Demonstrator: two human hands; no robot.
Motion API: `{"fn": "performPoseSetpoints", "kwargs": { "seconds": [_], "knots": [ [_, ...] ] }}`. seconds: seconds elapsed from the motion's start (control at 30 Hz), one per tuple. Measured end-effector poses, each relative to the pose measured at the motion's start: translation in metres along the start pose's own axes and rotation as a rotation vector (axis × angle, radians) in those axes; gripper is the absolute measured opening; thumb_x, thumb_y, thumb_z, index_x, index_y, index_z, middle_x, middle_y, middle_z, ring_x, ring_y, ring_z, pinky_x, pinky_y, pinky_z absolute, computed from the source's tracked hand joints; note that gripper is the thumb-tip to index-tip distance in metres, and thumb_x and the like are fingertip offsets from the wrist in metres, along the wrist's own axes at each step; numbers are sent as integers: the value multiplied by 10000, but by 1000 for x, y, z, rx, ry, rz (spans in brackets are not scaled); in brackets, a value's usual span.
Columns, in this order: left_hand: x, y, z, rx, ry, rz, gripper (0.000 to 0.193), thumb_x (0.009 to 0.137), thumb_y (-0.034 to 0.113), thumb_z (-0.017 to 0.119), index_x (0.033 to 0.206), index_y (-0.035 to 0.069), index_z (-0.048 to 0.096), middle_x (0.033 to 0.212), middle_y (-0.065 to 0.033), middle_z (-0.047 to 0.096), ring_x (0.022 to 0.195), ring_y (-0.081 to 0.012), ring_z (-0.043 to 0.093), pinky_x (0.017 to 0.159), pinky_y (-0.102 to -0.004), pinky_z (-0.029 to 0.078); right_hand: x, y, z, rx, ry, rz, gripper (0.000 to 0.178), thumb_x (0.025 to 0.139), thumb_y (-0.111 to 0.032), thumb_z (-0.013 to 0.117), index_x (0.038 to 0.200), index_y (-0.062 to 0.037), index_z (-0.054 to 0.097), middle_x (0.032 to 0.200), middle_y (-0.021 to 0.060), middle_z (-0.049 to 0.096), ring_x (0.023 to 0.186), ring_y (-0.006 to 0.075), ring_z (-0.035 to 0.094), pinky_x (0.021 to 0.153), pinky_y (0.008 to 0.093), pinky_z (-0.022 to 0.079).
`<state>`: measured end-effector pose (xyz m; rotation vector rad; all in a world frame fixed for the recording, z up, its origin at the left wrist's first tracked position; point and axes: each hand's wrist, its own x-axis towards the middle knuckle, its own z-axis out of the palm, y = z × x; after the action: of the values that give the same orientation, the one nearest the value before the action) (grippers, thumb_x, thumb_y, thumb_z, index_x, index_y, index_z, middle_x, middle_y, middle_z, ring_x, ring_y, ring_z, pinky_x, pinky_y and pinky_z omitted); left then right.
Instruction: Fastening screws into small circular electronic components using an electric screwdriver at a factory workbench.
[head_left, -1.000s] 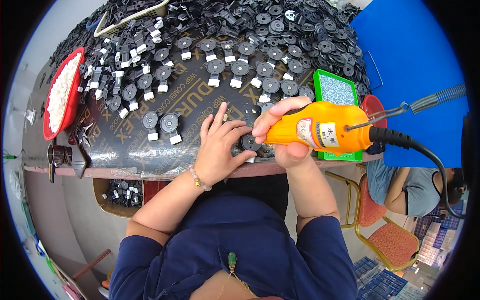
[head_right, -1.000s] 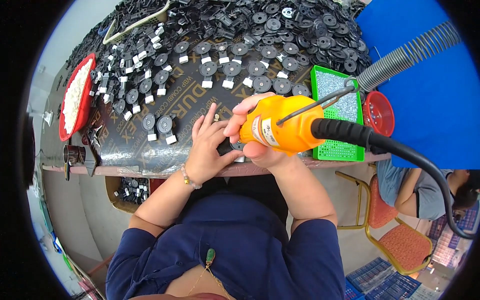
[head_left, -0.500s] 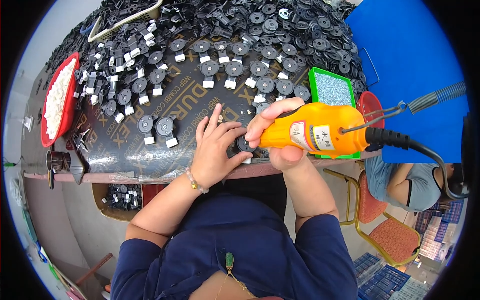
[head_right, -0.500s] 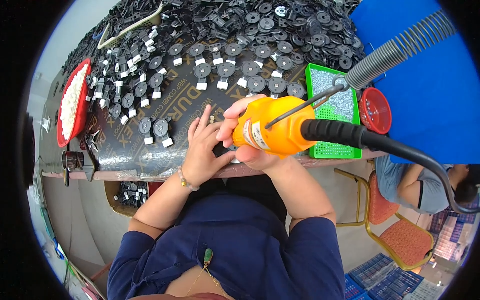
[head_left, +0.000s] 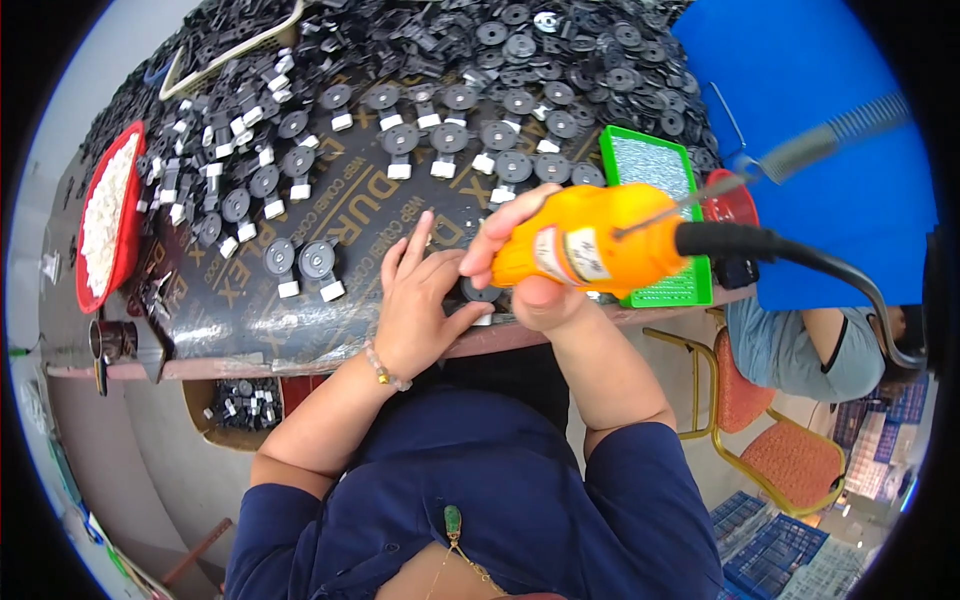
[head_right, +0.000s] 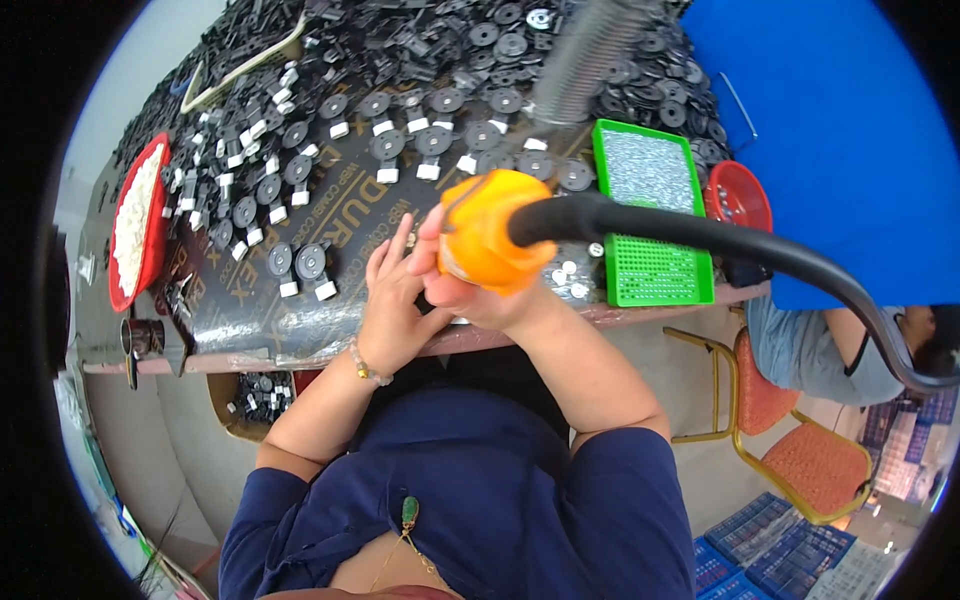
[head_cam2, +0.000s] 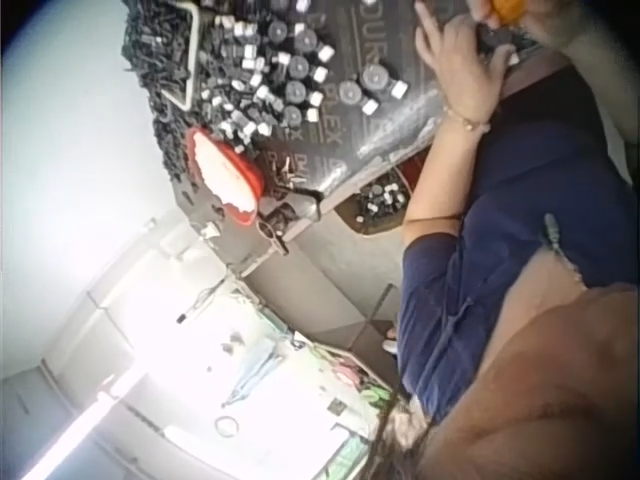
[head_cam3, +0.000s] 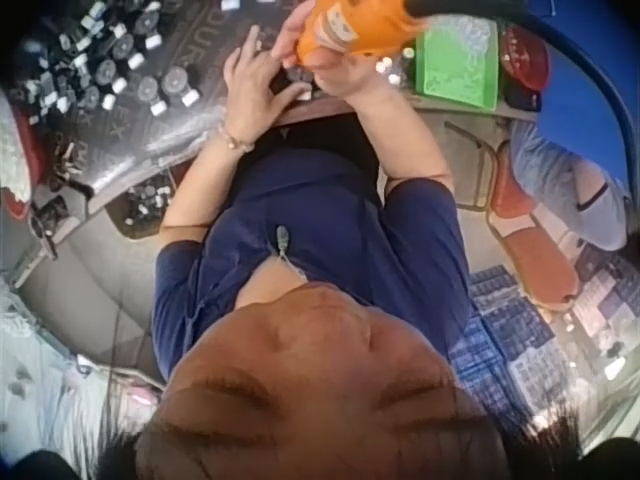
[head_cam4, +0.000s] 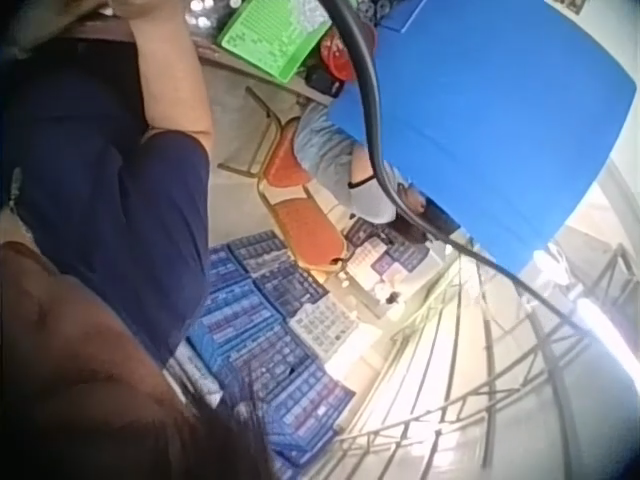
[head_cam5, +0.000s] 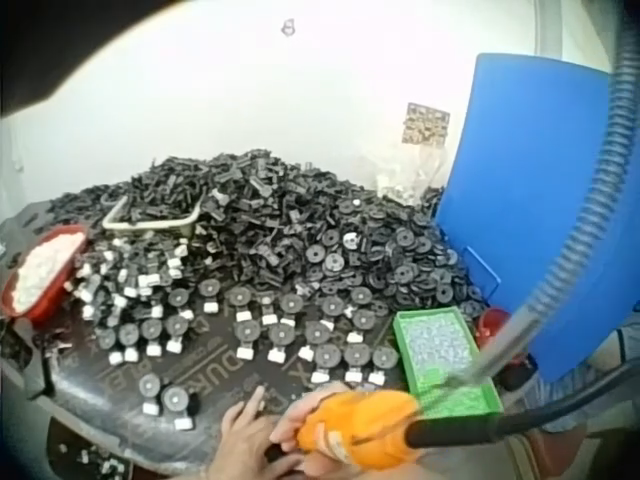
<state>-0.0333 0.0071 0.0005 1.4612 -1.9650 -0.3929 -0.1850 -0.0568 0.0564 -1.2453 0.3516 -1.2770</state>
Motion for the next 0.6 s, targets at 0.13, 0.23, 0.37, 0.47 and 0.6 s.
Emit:
{"fn": "performPoseSetpoints", "kwargs": {
  "seconds": [0.13,0.23,0.37,0.47,0.6],
  "knots": [
    [-1,2,-4,20,-17,-21,526,735,297,883,1187,107,694,1175,-65,700,1507,-350,356,1149,-526,253,0,7,-3,27,11,-6,750,749,-629,843,1079,-16,564,793,131,693,635,181,673,567,276,556],
    [-1,3,-3,14,-35,-18,519,737,297,884,1184,108,699,1177,-68,705,1510,-347,352,1147,-522,254,0,-7,-12,23,6,14,807,793,-698,762,1134,-5,529,766,142,687,596,191,655,559,284,552],
    [-4,2,-2,23,-25,-21,511,754,299,877,1191,106,696,1198,-70,702,1513,-356,343,1156,-526,243,-14,-55,-42,-191,133,-163,825,841,-744,675,1146,5,512,737,126,674,560,179,631,535,289,533],
    [-4,2,1,28,-15,-22,508,760,298,875,1188,98,690,1207,-73,695,1512,-371,337,1163,-528,235,-27,-85,-89,-470,247,-306,787,871,-724,658,1154,-1,530,752,114,676,574,163,624,542,270,525],
    [0,3,2,31,-12,-14,533,743,281,881,1196,89,675,1233,-81,675,1519,-375,325,1173,-533,222,-42,-94,-127,-556,379,-338,744,896,-693,655,1151,-3,547,756,116,676,583,153,617,536,261,518]
  ]
}}
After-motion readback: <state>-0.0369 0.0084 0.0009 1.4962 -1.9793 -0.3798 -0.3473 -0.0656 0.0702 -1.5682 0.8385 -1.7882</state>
